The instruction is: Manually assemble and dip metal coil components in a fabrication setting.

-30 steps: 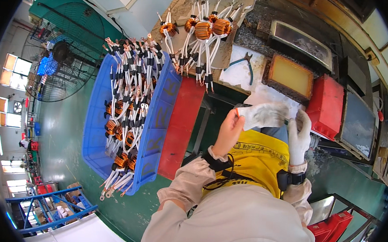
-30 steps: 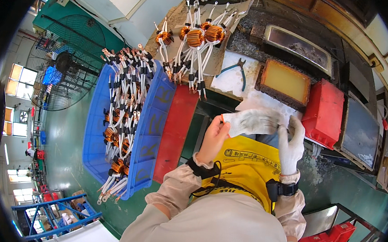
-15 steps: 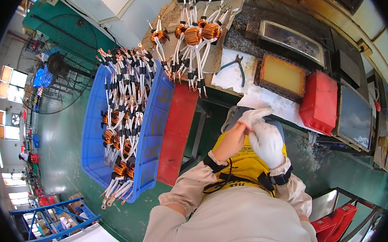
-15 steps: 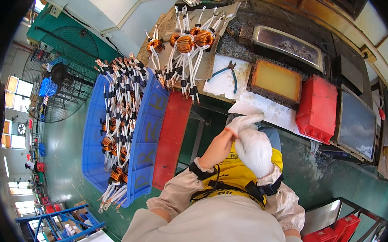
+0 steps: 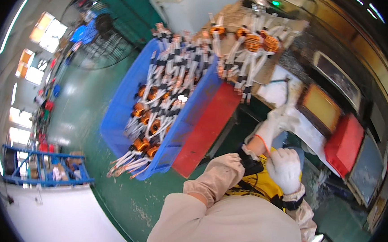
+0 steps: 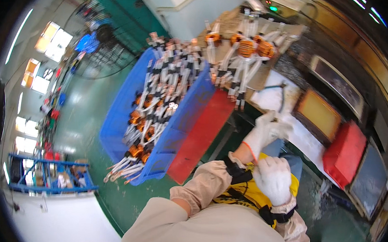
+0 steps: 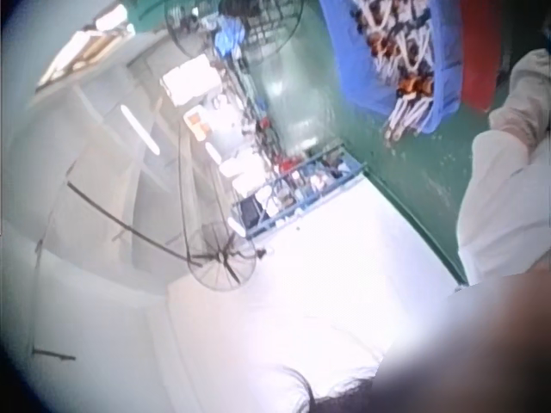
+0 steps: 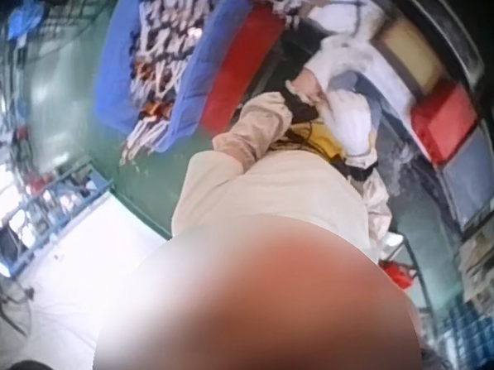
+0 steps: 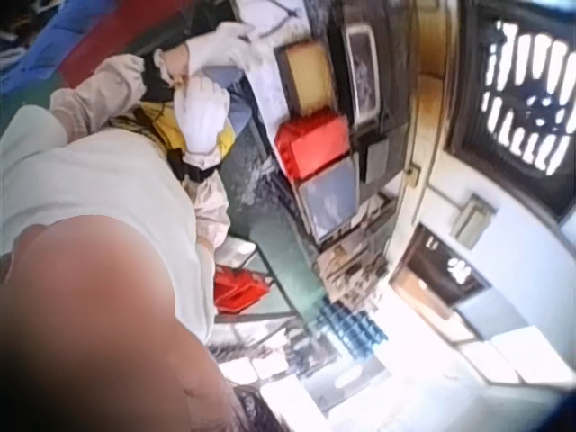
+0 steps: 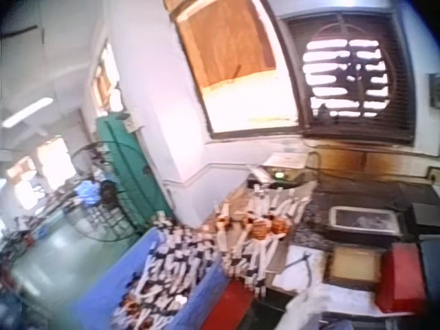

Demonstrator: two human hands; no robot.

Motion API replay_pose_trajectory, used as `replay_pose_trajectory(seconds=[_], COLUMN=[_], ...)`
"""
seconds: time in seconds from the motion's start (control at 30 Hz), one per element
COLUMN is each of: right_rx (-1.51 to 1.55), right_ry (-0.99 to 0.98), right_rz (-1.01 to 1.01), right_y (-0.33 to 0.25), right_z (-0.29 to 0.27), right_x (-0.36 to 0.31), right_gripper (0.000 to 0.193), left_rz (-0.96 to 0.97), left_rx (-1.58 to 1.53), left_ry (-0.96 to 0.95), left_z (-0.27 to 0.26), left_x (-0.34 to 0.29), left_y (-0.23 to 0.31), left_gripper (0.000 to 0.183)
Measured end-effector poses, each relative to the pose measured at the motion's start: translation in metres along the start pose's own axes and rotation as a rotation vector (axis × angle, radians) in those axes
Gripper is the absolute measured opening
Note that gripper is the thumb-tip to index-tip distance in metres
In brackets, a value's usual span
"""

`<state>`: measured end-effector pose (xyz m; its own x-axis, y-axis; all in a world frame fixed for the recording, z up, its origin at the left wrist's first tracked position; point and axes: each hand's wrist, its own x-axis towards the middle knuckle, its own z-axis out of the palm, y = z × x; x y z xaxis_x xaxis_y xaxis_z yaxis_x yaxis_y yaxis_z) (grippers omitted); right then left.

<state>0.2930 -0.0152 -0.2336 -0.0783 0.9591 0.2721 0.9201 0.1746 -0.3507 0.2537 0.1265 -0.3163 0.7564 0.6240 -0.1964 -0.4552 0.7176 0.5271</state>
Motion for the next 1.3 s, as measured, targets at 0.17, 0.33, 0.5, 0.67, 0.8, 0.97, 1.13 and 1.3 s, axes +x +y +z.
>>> replay_pose_trajectory(seconds=[0.17,0.33,0.5,0.67,0.8,0.97,1.13,1.3], right_rx=[0.089,0.283,0.291,0.279,0.318,0.308,0.301,0.275], right_ry=[-0.041,-0.09,0.0,-0.026,-0.043,-0.015,0.011,-0.017], right_rz=[-0.145,-0.259,-0.021,0.13,0.134,0.126,0.138,0.11], right_y=[-0.006,-0.018,0.015,0.027,0.029,0.027,0.029,0.036], right_z=[0.004,-0.001,-0.011,-0.005,0.004,0.002,-0.002,0.0], right_x=[0.0,0.014,-0.003,-0.023,-0.029,-0.026,-0.026,-0.03], right_gripper=[0.013,0.009,0.009,0.008,0.006,0.006,0.006,0.005], left_rz=[-0.098,0.28,0.406,0.043,-0.79,-1.047,-0.615,-0.13], left_rx=[-0.291,-0.242,1.211,2.274,2.527,1.963,1.804,2.087], left_ry=[-0.037,-0.092,0.352,0.8,1.181,1.358,1.346,1.658], left_z=[0.032,-0.028,-0.016,-0.091,-0.121,-0.152,-0.19,-0.142], left_x=[-0.032,-0.052,-0.134,-0.246,-0.312,-0.346,-0.386,-0.369], left_y=[0.015,0.024,0.158,0.251,0.265,0.273,0.271,0.281], left_gripper=[0.038,0.043,0.031,0.035,0.056,0.072,0.076,0.048])
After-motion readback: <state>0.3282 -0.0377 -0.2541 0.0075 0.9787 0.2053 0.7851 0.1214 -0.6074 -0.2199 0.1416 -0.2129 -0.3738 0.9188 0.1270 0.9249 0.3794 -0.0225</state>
